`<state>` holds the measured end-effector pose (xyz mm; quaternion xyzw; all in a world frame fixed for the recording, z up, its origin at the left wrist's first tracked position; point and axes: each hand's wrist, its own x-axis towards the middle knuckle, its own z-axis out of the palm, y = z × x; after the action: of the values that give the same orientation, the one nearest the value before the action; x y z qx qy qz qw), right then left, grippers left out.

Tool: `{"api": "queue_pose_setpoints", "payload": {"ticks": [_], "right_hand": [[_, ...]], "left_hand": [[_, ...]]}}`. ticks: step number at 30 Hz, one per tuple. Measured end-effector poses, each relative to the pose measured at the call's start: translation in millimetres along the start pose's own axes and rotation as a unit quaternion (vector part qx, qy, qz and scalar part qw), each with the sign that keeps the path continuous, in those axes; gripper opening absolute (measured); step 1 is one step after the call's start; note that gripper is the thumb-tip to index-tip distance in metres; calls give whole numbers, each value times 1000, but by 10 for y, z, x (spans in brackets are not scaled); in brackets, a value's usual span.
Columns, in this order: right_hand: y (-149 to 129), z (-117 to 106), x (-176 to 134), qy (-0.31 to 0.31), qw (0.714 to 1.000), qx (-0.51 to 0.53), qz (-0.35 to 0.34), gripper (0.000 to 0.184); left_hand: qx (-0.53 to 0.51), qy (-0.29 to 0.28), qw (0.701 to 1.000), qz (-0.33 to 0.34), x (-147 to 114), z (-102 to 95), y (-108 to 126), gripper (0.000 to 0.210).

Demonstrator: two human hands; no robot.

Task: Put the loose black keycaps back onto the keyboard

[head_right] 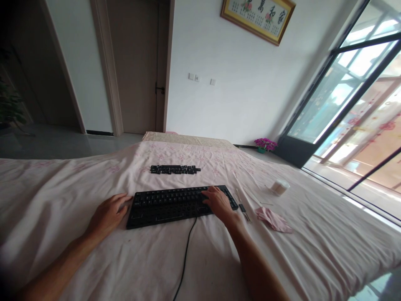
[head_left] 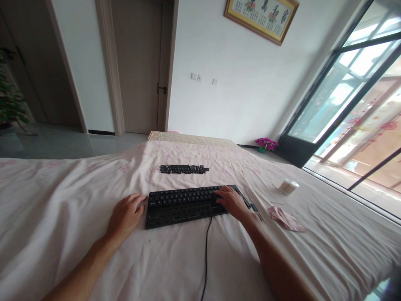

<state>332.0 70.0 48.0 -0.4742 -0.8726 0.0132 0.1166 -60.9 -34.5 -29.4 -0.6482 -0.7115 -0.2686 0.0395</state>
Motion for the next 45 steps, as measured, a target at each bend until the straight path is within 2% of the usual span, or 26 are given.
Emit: {"api": "queue_pose_setpoints", "payload": {"ticks": [6,19,30,45], "right_hand": [[0,0,0,-15,1000,-18,4,37],[49,56,13,2,1000,-12,-21,37],[-15,15,-1,8,1000,-13,-13,34],[-75,-37,-18,-19,998,-60,-24,37]], "left_hand": [[8,-2,1000,4,-6,10,-5,39],[14,-8,1000,7,-5,16,-19,38],[15,-8,1000,1,-8,-13,8,38],[20,-6,1000,5,-11,-34,30,38]]}}
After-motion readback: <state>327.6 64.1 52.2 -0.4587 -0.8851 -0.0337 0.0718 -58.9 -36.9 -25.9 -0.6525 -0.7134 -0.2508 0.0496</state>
